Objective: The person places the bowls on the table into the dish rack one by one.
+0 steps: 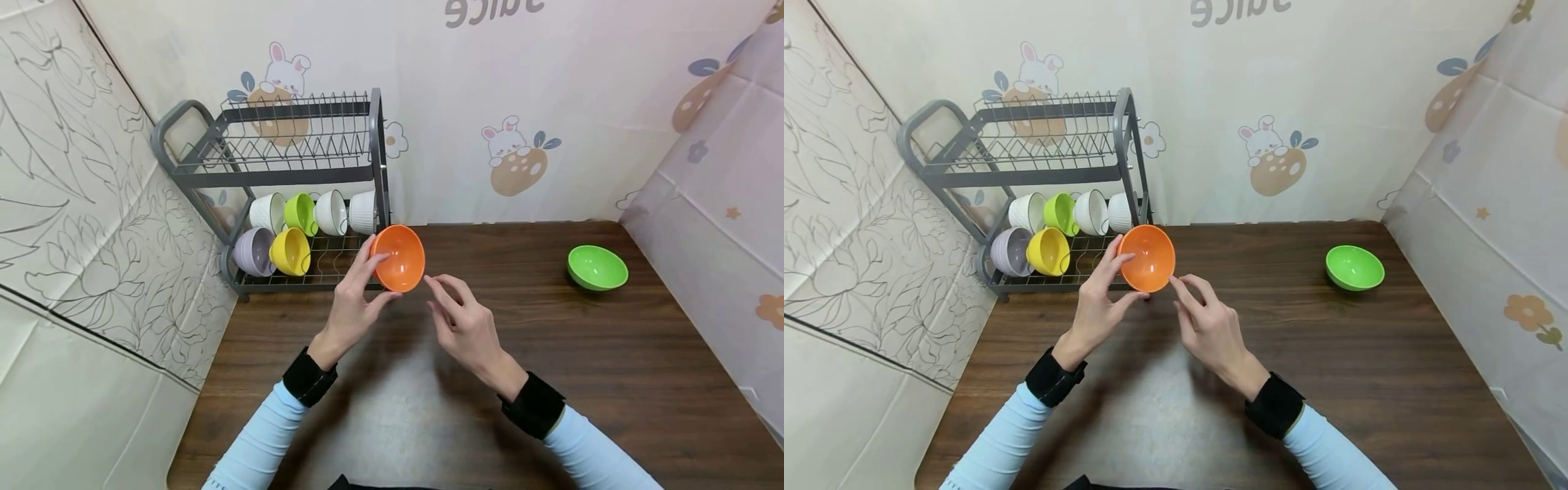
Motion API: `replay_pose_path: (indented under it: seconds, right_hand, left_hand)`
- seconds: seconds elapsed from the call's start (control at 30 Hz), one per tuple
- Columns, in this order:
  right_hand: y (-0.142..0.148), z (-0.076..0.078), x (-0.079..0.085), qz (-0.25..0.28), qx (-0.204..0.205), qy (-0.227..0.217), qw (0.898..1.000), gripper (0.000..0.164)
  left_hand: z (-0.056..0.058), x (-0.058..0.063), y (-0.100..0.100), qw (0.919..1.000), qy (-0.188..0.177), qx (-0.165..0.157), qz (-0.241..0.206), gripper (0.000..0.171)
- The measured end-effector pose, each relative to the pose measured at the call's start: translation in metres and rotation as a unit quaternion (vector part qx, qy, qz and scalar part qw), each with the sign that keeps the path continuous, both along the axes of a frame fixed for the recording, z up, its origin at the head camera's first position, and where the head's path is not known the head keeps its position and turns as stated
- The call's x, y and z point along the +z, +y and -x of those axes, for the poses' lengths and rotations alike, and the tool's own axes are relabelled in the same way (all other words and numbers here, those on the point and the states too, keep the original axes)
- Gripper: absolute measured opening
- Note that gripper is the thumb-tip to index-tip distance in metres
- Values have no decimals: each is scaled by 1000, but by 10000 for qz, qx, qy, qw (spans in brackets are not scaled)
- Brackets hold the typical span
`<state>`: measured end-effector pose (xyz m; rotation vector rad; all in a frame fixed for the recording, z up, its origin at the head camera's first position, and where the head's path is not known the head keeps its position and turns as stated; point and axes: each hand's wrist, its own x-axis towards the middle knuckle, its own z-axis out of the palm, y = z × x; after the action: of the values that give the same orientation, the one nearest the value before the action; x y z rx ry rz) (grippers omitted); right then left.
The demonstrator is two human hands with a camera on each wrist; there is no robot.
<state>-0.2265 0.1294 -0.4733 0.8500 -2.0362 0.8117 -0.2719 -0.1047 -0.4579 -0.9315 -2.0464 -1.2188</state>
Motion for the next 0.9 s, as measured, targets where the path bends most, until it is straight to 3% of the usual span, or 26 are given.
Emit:
replay_pose_path:
  seconds: [0.27,0.53,0.9]
  right_hand:
    - [4,2,-6,28,-81,8,10000,36]
    - [7,5,-8,89,-132,41,9999,41]
    - [9,4,-10,97,-198,-28,9998,44]
  left_hand:
    - [9,-3,-26,9970,189,728,163,69]
    - [27,-6,-53,9863,121,1496,690,68]
    - [48,-18,-72,9748,-32,1825,1282,68]
